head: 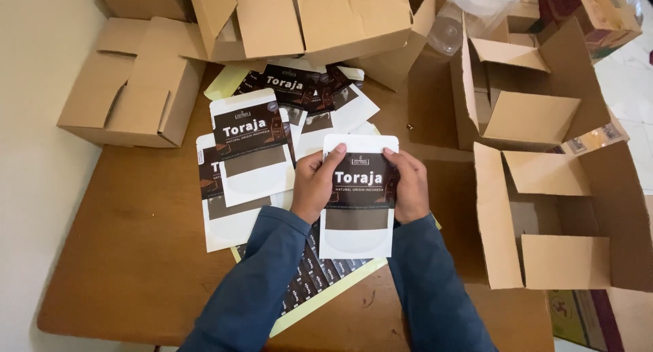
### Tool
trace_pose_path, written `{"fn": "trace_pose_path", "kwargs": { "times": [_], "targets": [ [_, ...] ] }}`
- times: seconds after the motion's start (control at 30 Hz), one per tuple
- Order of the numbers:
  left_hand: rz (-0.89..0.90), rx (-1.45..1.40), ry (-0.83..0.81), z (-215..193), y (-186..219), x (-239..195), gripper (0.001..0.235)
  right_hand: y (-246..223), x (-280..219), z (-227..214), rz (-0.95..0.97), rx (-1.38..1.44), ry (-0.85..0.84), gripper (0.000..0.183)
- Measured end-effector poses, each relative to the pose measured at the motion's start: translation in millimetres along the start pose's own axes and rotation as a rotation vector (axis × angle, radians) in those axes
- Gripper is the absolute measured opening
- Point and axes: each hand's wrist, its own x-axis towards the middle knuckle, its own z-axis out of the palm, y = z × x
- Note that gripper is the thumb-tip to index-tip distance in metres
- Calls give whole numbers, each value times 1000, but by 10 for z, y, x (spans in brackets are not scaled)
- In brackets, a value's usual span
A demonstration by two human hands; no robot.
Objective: Peeling labels from a sheet and applying them to coffee bags before placing them into a cardboard box.
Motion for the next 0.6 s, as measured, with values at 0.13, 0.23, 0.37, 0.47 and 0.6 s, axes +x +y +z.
{"fn": "trace_pose_path", "kwargs": {
  "times": [0.13,0.23,0.37,0.47,0.6],
  "targets": [
    [15,20,-5,-28,-92,36,38,-11,9,21,4,2,-30,18],
    [8,12,-3,-22,-102,35,38,-120,-120,127,-9,25,-32,17],
    [17,-4,-4,-2,-32,15,38,-205,-214,168,-20,6,-56,17],
    [19,-29,-4,38,119,-29,38,-186,-194,152,-36,2,-68,18],
    [11,-36,-19,54,224,-88,38,-72,-114,65,-24,-30,-115,21]
  ]
}}
